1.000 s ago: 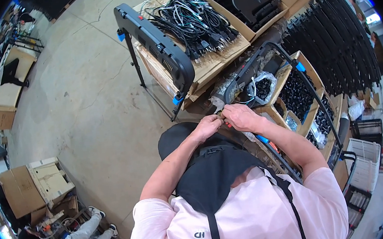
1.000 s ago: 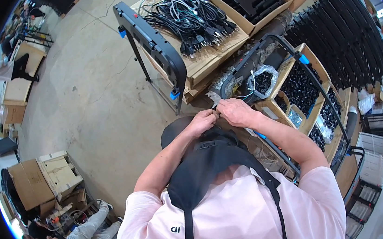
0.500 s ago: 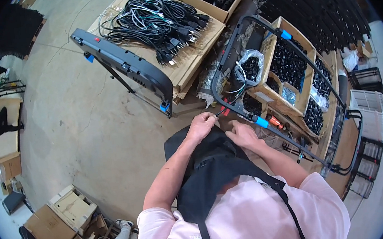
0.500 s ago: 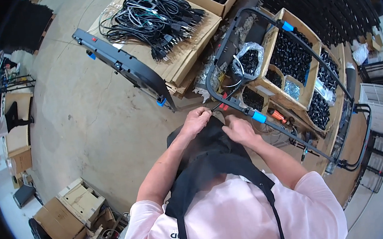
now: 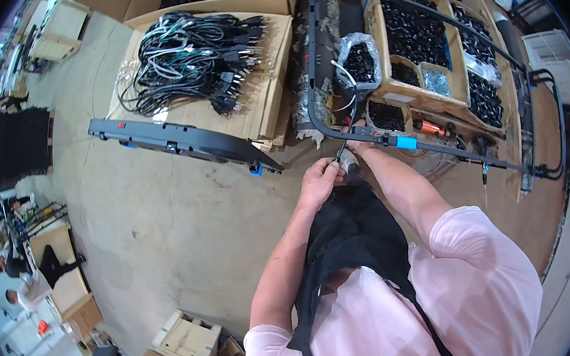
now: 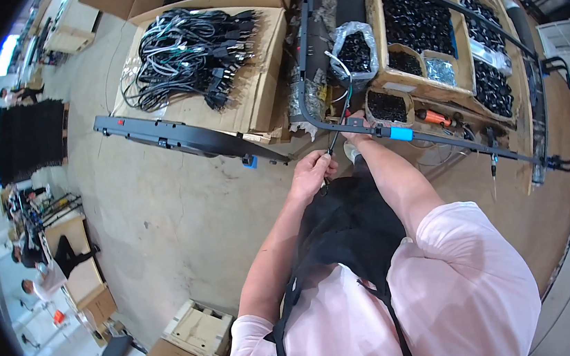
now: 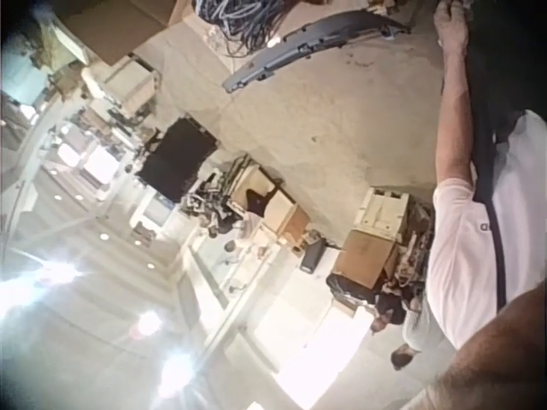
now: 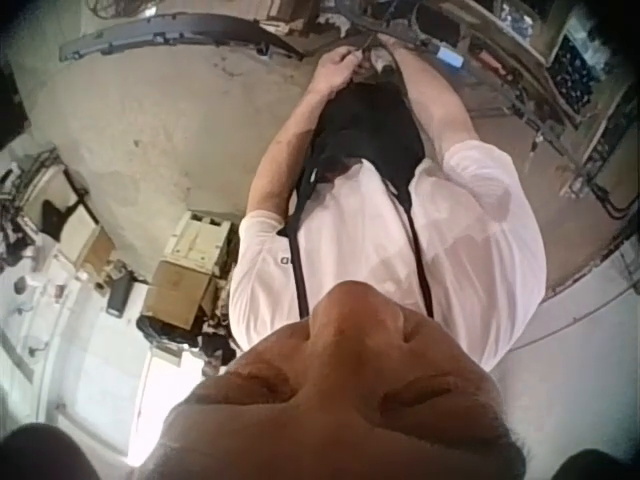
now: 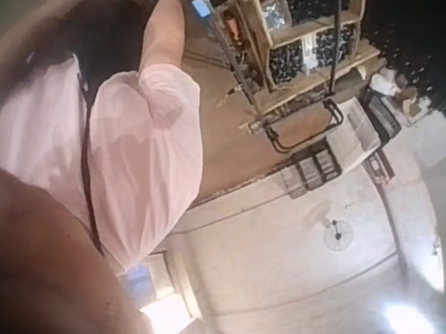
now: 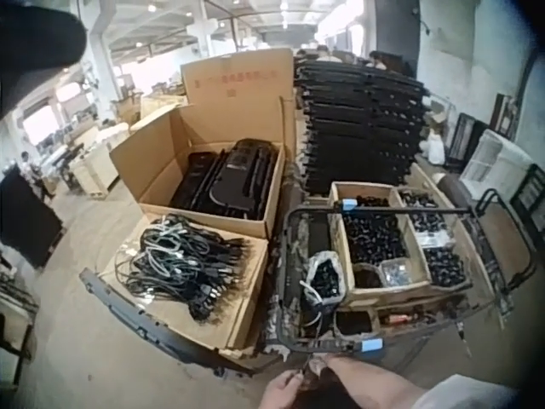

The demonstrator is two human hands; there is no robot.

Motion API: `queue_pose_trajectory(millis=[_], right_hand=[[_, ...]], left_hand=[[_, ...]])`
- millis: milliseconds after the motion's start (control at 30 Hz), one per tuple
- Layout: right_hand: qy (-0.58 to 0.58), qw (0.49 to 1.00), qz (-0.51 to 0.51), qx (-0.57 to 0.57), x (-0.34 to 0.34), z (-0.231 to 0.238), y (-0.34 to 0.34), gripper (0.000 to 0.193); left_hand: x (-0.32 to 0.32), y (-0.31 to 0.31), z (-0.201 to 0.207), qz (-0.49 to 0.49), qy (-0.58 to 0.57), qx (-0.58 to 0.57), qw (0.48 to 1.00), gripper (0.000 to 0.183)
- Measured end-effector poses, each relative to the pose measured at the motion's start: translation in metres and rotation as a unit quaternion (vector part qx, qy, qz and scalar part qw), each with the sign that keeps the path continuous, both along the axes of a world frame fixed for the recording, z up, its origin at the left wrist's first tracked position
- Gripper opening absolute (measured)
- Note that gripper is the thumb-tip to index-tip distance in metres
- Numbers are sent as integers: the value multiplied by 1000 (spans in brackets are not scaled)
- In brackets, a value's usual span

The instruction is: Assembling components of a leaf blower, including wiring and housing pieces, using a pneumatic tool.

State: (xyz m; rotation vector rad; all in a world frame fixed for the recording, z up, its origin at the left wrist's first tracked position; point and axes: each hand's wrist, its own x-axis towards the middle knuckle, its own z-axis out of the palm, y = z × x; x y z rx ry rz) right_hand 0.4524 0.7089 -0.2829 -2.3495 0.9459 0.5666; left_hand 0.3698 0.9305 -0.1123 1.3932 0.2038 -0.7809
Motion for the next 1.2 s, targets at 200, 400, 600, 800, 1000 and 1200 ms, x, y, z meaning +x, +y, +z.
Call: queue_pose_trajectory(millis=[200, 400, 600, 800, 1000, 1200], right_hand=[[28, 966, -74, 247, -104, 109, 57, 35], [-74, 977, 100, 173, -192, 170, 28, 49], [-168, 957, 175, 161, -199, 184, 39, 63], [-100, 960, 212, 156, -187, 192, 36, 74], [-56, 948, 247, 191, -179, 217, 35, 78], [-27, 933, 308, 184, -175, 225, 20, 86]], left_hand=[[-29, 36, -21, 68, 56, -19, 996, 29], [-19, 4, -2, 42, 35, -19, 998, 30], [-20, 4, -2, 30, 31, 2, 999, 26], [-23, -5, 2, 52, 21, 11, 998, 27], [-31, -8, -4, 57, -23, 65, 996, 26], [-38, -26, 2, 54, -84, 169, 980, 33]])
